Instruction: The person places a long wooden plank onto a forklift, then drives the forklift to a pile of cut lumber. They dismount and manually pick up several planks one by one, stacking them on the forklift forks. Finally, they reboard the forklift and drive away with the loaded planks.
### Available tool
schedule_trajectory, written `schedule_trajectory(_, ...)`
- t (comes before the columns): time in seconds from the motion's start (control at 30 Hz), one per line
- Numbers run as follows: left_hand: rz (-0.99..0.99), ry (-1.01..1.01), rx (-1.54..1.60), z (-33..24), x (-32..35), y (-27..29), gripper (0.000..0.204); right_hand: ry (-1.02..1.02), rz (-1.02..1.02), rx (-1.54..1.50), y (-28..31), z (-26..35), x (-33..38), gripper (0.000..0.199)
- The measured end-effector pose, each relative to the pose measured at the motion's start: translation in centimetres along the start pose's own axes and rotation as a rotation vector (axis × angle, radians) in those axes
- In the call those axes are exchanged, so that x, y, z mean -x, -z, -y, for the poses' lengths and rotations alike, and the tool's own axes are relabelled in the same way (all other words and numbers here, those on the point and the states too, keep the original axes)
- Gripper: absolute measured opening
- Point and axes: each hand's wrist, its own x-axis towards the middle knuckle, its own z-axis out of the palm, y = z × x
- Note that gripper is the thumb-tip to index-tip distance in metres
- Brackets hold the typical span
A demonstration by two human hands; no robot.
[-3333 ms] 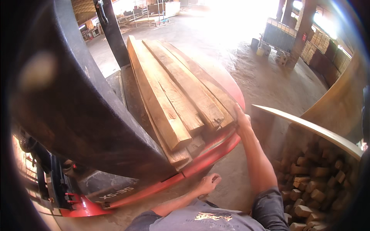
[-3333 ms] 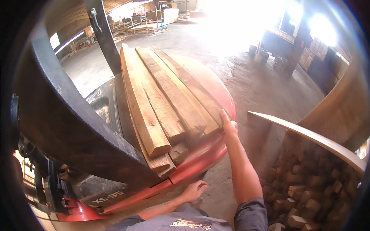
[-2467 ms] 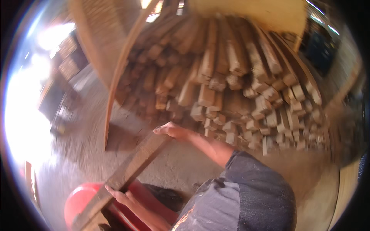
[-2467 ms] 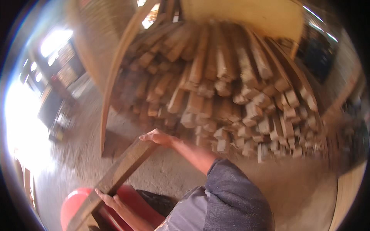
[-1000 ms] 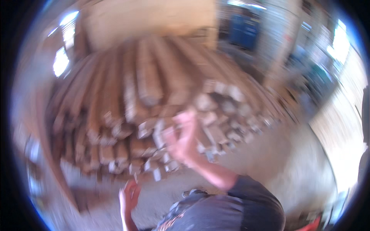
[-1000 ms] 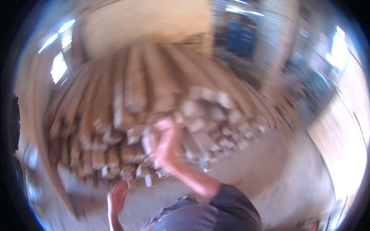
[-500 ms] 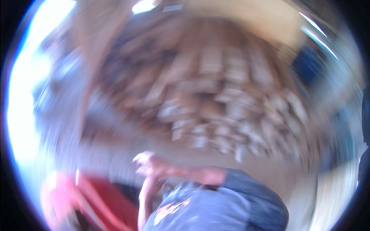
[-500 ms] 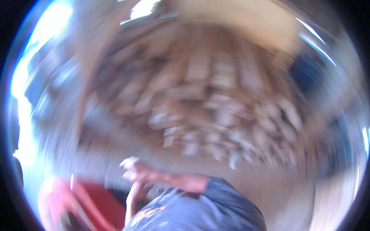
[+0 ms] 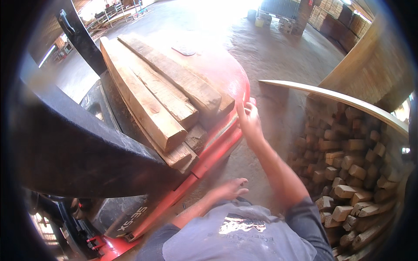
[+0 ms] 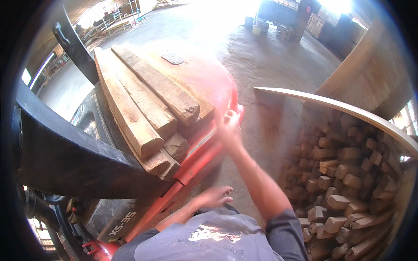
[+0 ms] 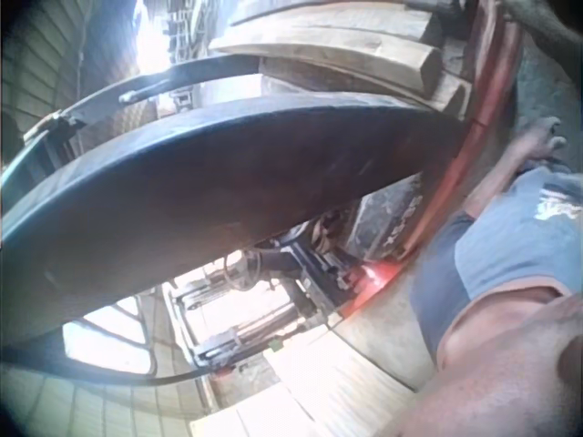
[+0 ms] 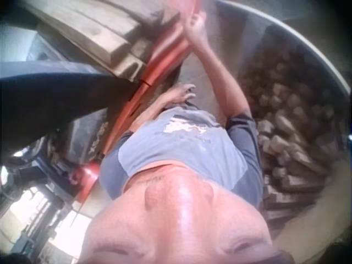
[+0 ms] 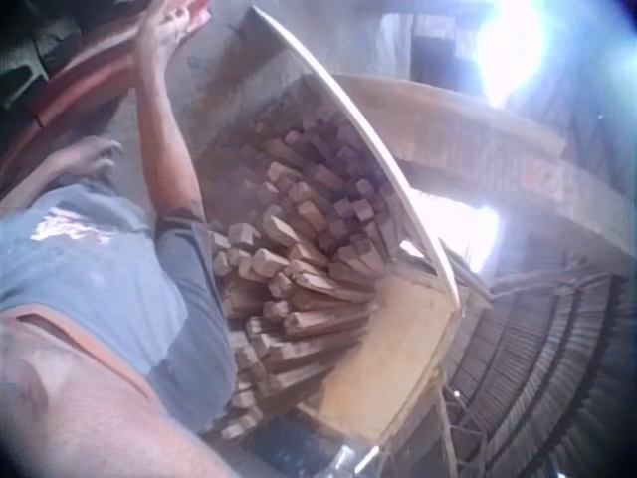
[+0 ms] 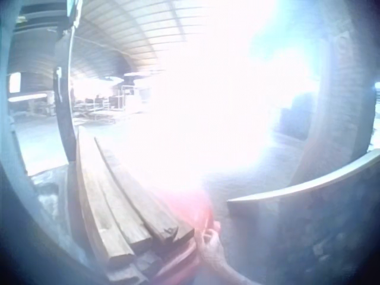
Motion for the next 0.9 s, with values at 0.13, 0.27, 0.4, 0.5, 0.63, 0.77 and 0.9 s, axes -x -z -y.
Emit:
schedule_trajectory(0.13,-0.084,0.012,0.011,0.7,0.6,0.0,0.059,-0.287,0.160,-0.286,-4.3,0.2,-6.4,0.080)
schedule_trajectory(0.27,-0.060,0.033,0.031,-0.1,0.4,0.7,0.058,-0.196,0.114,-0.335,-3.4,2.7,-8.1,0.069)
schedule_trajectory(0.4,-0.110,-0.084,-0.025,-0.9,0.2,1.9,0.055,-0.066,0.006,-0.386,3.8,4.5,-7.7,0.060)
schedule_trajectory(0.5,-0.159,-0.134,0.110,-1.1,-0.4,2.0,0.050,0.009,-0.043,-0.420,10.4,1.8,-3.0,0.062)
schedule_trajectory(0.63,-0.203,-0.174,0.412,-1.2,-3.6,1.9,0.048,0.019,-0.155,-0.303,19.4,-3.9,10.4,0.057)
schedule_trajectory(0.77,-0.358,-0.239,1.162,-2.0,-8.3,2.7,0.059,-0.196,-0.604,-0.282,25.5,-8.4,27.1,0.066)
schedule_trajectory(0.9,-0.487,-0.517,1.196,-5.5,-8.0,-0.4,0.081,-0.061,-0.636,-0.453,28.6,-13.4,42.8,0.061)
